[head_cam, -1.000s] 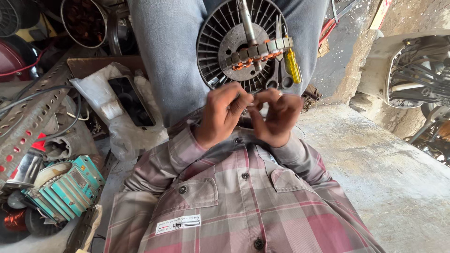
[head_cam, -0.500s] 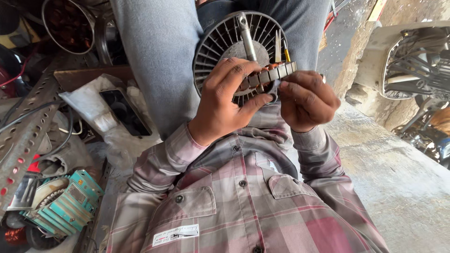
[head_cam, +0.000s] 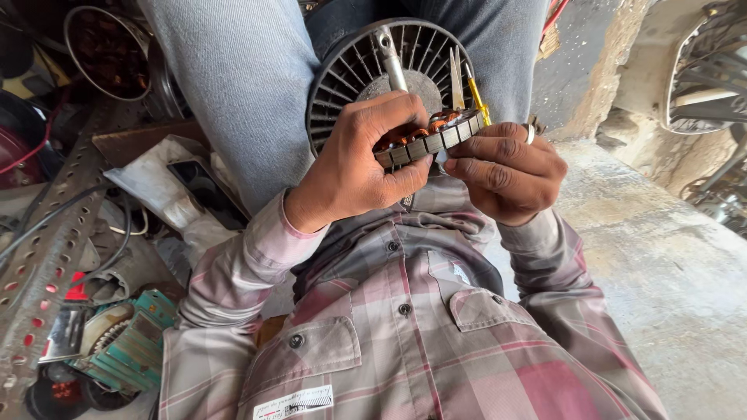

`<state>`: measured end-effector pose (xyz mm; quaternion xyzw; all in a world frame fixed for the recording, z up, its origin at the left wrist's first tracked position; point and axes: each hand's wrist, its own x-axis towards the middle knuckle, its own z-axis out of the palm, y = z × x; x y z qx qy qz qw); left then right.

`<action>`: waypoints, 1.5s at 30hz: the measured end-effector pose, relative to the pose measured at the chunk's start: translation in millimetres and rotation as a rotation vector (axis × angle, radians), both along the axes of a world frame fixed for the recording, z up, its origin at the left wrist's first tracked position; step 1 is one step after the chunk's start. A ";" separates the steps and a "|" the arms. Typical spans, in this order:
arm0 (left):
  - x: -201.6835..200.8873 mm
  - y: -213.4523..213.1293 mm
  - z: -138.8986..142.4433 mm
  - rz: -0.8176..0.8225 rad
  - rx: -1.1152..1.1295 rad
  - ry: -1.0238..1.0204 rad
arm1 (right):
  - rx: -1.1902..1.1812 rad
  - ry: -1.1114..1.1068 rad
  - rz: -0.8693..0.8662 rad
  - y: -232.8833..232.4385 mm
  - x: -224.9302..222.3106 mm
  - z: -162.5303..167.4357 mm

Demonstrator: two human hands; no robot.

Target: The person repairs a motor rotor by adjusting copper windings and securing them with a screwdriver and pliers. They manipulate the windings and use tools to tighten connections while seated on the floor.

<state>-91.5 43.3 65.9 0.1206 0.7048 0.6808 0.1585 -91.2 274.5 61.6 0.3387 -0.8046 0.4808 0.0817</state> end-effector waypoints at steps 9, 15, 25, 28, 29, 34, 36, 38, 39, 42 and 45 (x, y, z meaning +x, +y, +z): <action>3.5 -0.9 -7.8 0.000 0.048 0.074 | -0.014 0.009 -0.123 -11.9 9.4 2.4; 4.0 -5.0 -9.7 -0.013 0.048 0.079 | 0.079 0.007 -0.154 -18.2 11.5 10.8; 4.6 -5.4 -10.8 -0.007 0.057 0.119 | 0.123 -0.024 -0.180 -24.0 15.8 17.6; 4.5 -5.9 -11.8 0.000 0.090 0.106 | 0.131 0.009 -0.145 -22.0 14.7 17.1; 4.3 -6.2 -12.0 -0.001 0.088 0.110 | 0.130 0.024 -0.132 -21.3 13.9 16.5; 5.0 -6.8 -11.3 -0.001 0.066 0.138 | 0.173 0.026 -0.114 -20.7 11.2 17.8; 4.9 -6.9 -10.8 0.002 0.063 0.149 | 0.180 0.039 -0.103 -20.9 10.4 21.2; 4.7 -7.7 -10.9 -0.004 0.074 0.138 | 0.231 0.002 -0.107 -20.1 10.5 25.7; 4.4 -8.2 -11.2 -0.010 0.087 0.126 | 0.255 -0.015 -0.106 -19.0 10.4 27.8; 4.5 -9.7 -14.7 -0.011 0.096 0.123 | 0.254 -0.084 -0.116 -15.8 10.7 28.1; 7.8 -6.3 -19.6 0.021 0.089 0.110 | 0.134 -0.085 -0.115 -14.2 9.2 19.7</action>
